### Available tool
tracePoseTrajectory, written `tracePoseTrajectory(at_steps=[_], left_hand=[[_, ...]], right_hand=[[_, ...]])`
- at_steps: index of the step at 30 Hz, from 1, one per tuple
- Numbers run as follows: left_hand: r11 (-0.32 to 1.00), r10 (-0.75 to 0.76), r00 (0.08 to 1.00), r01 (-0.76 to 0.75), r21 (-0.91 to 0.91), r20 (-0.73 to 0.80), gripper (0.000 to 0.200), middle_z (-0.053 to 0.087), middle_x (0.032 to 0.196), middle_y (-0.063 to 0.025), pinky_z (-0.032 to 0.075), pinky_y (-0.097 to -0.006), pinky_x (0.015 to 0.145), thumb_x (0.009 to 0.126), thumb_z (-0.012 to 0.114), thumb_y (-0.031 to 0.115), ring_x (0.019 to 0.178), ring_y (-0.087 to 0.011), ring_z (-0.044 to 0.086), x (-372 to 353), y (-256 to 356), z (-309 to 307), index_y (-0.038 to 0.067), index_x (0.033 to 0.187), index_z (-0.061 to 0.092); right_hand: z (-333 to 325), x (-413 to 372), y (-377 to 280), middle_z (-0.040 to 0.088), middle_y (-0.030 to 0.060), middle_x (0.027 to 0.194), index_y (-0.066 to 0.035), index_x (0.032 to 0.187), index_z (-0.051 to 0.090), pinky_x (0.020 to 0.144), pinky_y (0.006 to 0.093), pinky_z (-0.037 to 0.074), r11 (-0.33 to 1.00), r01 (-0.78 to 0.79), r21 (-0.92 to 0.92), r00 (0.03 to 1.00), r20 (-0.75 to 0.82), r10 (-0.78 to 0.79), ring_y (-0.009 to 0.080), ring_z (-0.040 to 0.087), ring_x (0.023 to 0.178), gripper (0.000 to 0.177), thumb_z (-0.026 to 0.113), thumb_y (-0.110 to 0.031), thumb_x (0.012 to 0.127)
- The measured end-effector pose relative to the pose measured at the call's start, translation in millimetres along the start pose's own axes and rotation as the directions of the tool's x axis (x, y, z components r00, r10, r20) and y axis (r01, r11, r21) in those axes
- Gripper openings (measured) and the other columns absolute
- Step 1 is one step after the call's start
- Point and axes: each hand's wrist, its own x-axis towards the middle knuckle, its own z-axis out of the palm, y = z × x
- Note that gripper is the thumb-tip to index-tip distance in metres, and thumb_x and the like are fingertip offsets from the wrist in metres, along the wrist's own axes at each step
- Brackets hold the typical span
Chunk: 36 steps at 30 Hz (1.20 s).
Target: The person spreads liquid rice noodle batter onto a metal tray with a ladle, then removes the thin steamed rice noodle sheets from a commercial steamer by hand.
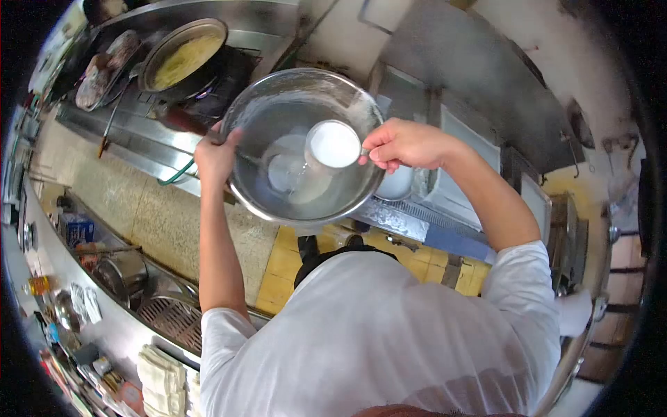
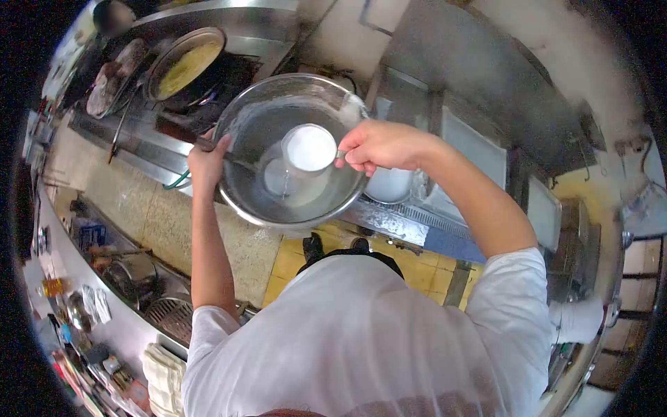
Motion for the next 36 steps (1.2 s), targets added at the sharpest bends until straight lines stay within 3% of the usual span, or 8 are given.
tracePoseTrajectory(at_steps=[1, 5, 7, 15, 19, 25, 31, 36], left_hand=[[0.999, -0.021, 1.0, 0.022, 0.025, -0.022, 0.052, 0.07, 0.125, -0.0169, 0.051, -0.0335, 0.091, 0.081, 0.084, 0.032, 0.107, -0.0222, 0.069, 0, -5, 1, -0.006, 0.115, 0.069], [0.998, -0.007, 0.998, 0.003, -0.062, -0.066, 0.074, 0.065, 0.125, -0.0156, 0.048, -0.0391, 0.096, 0.08, 0.086, 0.034, 0.107, -0.0258, 0.063, -21, -21, -7, -0.004, 0.136, 0.056], [0.999, 0.053, 0.951, -0.053, 0.011, -0.304, 0.077, 0.059, 0.127, -0.0143, 0.047, -0.0395, 0.098, 0.084, 0.084, 0.032, 0.108, -0.0252, 0.06, -50, 0, -9, -0.005, 0.141, 0.048], [0.9, 0.307, 0.729, -0.432, -0.064, -0.612, 0.05, 0.055, 0.132, -0.0141, 0.046, -0.0347, 0.095, 0.094, 0.072, 0.01, 0.11, -0.0213, 0.056, -135, 54, 8, -0.004, 0.136, 0.048], [0.796, 0.408, 0.728, -0.579, -0.176, -0.551, 0.044, 0.059, 0.124, -0.0124, 0.045, -0.0333, 0.094, 0.094, 0.069, 0.004, 0.107, -0.0195, 0.057, -171, 108, 73, -0.004, 0.133, 0.05], [0.767, 0.587, 0.792, -0.61, -0.196, -0.168, 0.028, 0.063, 0.114, -0.0129, 0.046, -0.0338, 0.095, 0.089, 0.066, -0.005, 0.104, -0.0213, 0.059, -230, 177, 198, -0.005, 0.117, 0.06], [0.882, 0.445, 0.854, -0.365, -0.298, 0.27, 0.024, 0.069, 0.104, -0.0132, 0.051, -0.0327, 0.086, 0.09, 0.068, 0.0, 0.094, -0.02, 0.065, -287, 205, 285, -0.003, 0.114, 0.064], [0.932, 0.351, 0.819, -0.351, -0.086, 0.454, 0.032, 0.073, 0.1, -0.0149, 0.056, -0.0336, 0.073, 0.088, 0.07, 0.003, 0.08, -0.0224, 0.071, -308, 211, 314, -0.001, 0.119, 0.066]], right_hand=[[-5, -12, 5, 0.056, -0.002, 0.072, 0.006, 0.11, 0.068, 0.063, 0.0251, 0.043, 0.999, 0.013, 0.047, 1.0, -0.023, -0.012, 0.0073, 0.049, 0.065, 0.023, 0.057, -0.007, 0.095], [-30, -59, 33, 0.061, 0.0005, 0.076, 0.005, 0.104, 0.069, 0.062, 0.0239, 0.046, 0.986, 0.003, 0.165, 0.989, -0.148, 0.021, 0.0068, 0.049, 0.063, 0.019, 0.059, -0.008, 0.093], [-44, -83, 54, 0.058, -0.0018, 0.072, 0.005, 0.108, 0.068, 0.062, 0.0229, 0.045, 0.982, 0.015, 0.191, 0.983, -0.184, 0.021, 0.0067, 0.049, 0.062, 0.022, 0.059, -0.009, 0.094], [-103, -176, 182, 0.058, -0.0002, 0.071, 0.005, 0.106, 0.067, 0.062, 0.0265, 0.047, 0.952, 0.019, 0.307, 0.902, -0.415, 0.116, 0.0072, 0.049, 0.059, 0.02, 0.058, -0.009, 0.094], [-132, -210, 264, 0.056, 0.0003, 0.069, 0.004, 0.101, 0.066, 0.06, 0.028, 0.047, 0.913, 0.005, 0.407, 0.83, -0.511, 0.224, 0.0082, 0.049, 0.056, 0.016, 0.059, -0.008, 0.093], [-165, -232, 391, 0.055, 0.0014, 0.068, 0.002, 0.093, 0.065, 0.051, 0.0295, 0.044, 0.877, 0.016, 0.481, 0.726, -0.609, 0.32, 0.0099, 0.048, 0.053, 0.011, 0.058, -0.006, 0.092], [-183, -224, 495, 0.054, 0.003, 0.065, -0.001, 0.085, 0.064, 0.044, 0.0303, 0.038, 0.801, 0.133, 0.583, 0.601, -0.69, 0.403, 0.0121, 0.047, 0.051, 0.009, 0.059, -0.005, 0.091], [-191, -215, 544, 0.054, 0.0044, 0.064, -0.003, 0.076, 0.061, 0.041, 0.0315, 0.035, 0.769, 0.216, 0.601, 0.571, -0.717, 0.4, 0.014, 0.046, 0.049, 0.014, 0.061, -0.007, 0.089]])
